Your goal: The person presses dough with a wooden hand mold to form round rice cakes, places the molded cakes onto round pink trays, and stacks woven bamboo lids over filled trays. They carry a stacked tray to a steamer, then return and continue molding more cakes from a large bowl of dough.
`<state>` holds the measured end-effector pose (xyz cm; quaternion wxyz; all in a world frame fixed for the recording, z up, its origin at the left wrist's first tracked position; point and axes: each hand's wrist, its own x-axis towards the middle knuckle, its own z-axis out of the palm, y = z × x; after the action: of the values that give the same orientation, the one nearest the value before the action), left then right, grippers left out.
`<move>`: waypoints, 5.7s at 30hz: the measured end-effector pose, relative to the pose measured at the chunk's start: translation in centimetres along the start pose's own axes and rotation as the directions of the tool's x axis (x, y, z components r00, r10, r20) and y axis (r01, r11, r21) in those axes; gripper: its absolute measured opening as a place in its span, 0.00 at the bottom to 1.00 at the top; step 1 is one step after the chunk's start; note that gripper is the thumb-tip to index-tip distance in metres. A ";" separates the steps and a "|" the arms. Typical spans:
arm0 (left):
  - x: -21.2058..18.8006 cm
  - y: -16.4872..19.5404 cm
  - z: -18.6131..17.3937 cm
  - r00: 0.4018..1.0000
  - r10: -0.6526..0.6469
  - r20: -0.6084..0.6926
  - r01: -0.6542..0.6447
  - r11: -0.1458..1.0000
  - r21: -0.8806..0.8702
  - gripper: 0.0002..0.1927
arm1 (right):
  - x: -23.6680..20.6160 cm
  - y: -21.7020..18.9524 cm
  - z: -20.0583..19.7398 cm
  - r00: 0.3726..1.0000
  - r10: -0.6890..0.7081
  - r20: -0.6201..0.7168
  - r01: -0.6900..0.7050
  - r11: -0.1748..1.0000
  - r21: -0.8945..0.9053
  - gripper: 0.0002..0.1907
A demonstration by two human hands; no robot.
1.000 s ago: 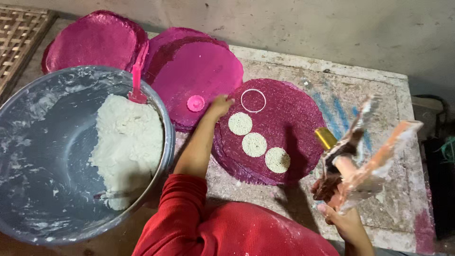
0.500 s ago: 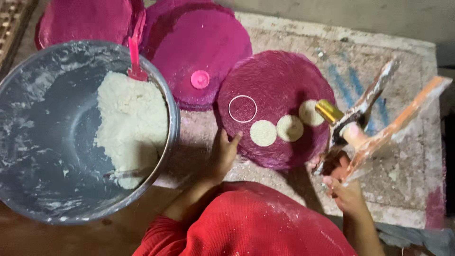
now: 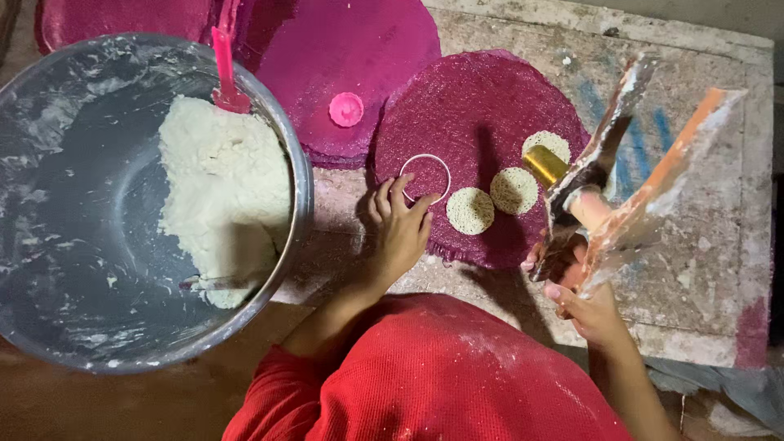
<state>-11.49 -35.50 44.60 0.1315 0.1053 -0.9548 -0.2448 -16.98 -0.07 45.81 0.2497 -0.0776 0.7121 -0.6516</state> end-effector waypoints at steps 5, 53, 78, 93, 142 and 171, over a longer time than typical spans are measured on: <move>0.7 0.8 -0.2 0.999 0.030 0.043 -0.029 0.999 -0.039 0.16 | 1.5 -2.6 1.1 0.993 -0.031 0.113 0.044 0.992 -0.121 0.41; 18.3 -7.8 -4.0 0.934 0.114 -0.339 -0.109 -0.813 -0.572 0.16 | 16.6 -17.6 13.6 0.867 0.362 0.342 -0.005 0.693 -0.721 0.37; 17.5 -7.3 -5.8 0.984 0.041 -0.173 -0.117 -0.580 -0.806 0.24 | 17.1 -13.8 11.9 0.935 0.185 0.301 0.121 0.632 -0.765 0.38; 5.4 -4.1 -4.7 0.980 0.151 0.126 -0.130 0.978 -0.162 0.63 | 10.0 -7.8 6.8 0.901 -0.398 0.172 0.376 0.915 0.148 0.41; 21.5 -8.0 -4.0 0.932 -0.363 0.022 -0.284 -0.765 -0.579 0.30 | 22.7 -21.7 14.5 0.915 0.319 0.248 0.070 0.478 -0.876 0.43; 23.4 -2.7 -7.7 0.973 -0.184 -0.142 -0.229 -0.670 -0.706 0.27 | 23.1 -23.6 9.9 0.954 -0.065 0.294 0.301 0.234 -0.925 0.30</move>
<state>-30.93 -47.36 54.43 0.2625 -0.0794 -0.1372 -0.9518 -37.50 -22.20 62.47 0.1401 -0.3589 0.9177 -0.0968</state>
